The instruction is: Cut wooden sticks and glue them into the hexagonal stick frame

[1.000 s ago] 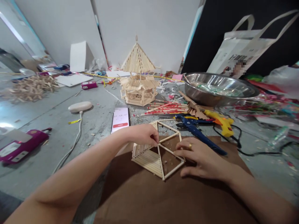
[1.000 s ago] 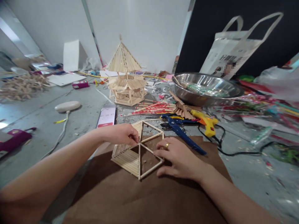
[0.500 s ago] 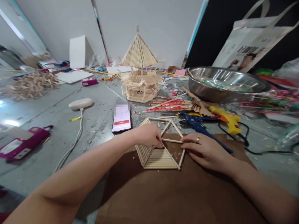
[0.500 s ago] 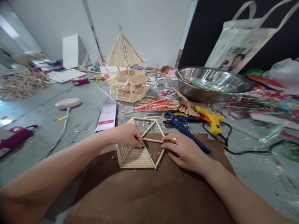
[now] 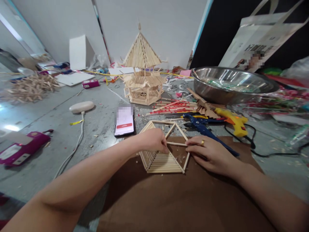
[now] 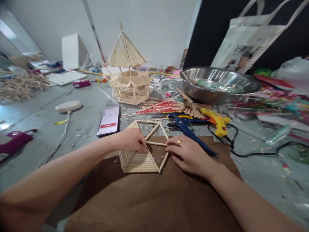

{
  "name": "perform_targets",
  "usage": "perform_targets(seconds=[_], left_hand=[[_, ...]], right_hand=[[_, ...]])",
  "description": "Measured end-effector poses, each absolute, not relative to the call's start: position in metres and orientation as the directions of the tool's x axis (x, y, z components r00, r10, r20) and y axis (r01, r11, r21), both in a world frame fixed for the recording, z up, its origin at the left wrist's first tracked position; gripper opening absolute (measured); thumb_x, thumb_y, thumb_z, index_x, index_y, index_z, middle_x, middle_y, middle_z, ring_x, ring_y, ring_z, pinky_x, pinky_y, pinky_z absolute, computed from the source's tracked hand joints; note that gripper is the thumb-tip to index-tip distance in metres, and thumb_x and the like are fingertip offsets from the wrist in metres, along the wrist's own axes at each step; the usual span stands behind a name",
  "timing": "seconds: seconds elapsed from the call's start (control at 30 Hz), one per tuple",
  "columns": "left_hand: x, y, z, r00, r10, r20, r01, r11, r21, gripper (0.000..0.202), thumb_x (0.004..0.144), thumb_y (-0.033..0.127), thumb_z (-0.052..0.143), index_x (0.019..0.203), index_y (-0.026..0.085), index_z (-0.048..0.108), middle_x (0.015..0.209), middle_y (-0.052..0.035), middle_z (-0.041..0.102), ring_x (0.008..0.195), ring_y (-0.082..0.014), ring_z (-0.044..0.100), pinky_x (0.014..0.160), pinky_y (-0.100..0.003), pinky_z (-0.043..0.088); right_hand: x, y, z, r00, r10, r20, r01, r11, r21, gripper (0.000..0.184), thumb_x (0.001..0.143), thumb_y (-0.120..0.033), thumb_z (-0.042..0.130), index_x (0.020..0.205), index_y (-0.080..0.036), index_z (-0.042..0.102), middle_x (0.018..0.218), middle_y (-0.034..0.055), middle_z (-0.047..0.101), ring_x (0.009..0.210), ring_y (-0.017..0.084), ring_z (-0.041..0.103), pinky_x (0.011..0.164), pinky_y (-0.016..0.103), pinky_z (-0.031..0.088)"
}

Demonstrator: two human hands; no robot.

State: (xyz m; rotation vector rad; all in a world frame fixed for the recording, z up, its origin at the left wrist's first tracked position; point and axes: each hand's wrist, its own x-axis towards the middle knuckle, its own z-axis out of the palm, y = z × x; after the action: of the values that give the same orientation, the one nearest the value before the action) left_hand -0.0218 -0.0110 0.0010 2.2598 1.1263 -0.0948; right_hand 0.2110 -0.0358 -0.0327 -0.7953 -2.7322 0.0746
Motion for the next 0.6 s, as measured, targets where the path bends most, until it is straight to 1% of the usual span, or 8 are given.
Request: perform_targets(seconds=[0.17,0.5,0.6], left_hand=[[-0.022,-0.0105,0.0027,0.637,0.698,-0.327,0.754,-0.475,0.454,0.028,0.062,0.038,0.052,0.077,0.02,0.067,0.067,-0.0001,0.065,0.057,-0.0092,0.051,0.052,-0.018,0.033],[-0.0227,-0.0087,-0.0019,0.634,0.693,-0.342,0.758,-0.47,0.453,0.028,0.062,0.039,0.053,0.079,0.021,0.066,0.068,0.0002,0.065,0.058,-0.0094,0.051,0.053,-0.019,0.032],[-0.0229,-0.0087,-0.0016,0.642,0.692,-0.33,0.754,-0.493,0.434,0.029,0.063,0.042,0.052,0.076,0.021,0.066,0.065,0.0001,0.064,0.055,-0.009,0.05,0.051,-0.019,0.031]], right_hand=[[0.2118,-0.0351,-0.0339,-0.802,0.536,0.264,0.52,0.844,-0.134,0.021,0.072,-0.015,0.045,0.089,-0.02,0.056,0.098,0.0071,0.054,0.094,0.017,0.047,0.079,0.034,0.04],[0.2103,-0.0364,-0.0312,-0.798,0.543,0.263,0.525,0.839,-0.141,0.021,0.071,-0.015,0.045,0.089,-0.019,0.056,0.097,0.0073,0.054,0.093,0.017,0.047,0.079,0.034,0.04],[0.2098,-0.0363,-0.0311,-0.798,0.545,0.258,0.526,0.838,-0.141,0.021,0.071,-0.015,0.045,0.088,-0.019,0.056,0.097,0.0073,0.054,0.094,0.017,0.047,0.08,0.033,0.039]])
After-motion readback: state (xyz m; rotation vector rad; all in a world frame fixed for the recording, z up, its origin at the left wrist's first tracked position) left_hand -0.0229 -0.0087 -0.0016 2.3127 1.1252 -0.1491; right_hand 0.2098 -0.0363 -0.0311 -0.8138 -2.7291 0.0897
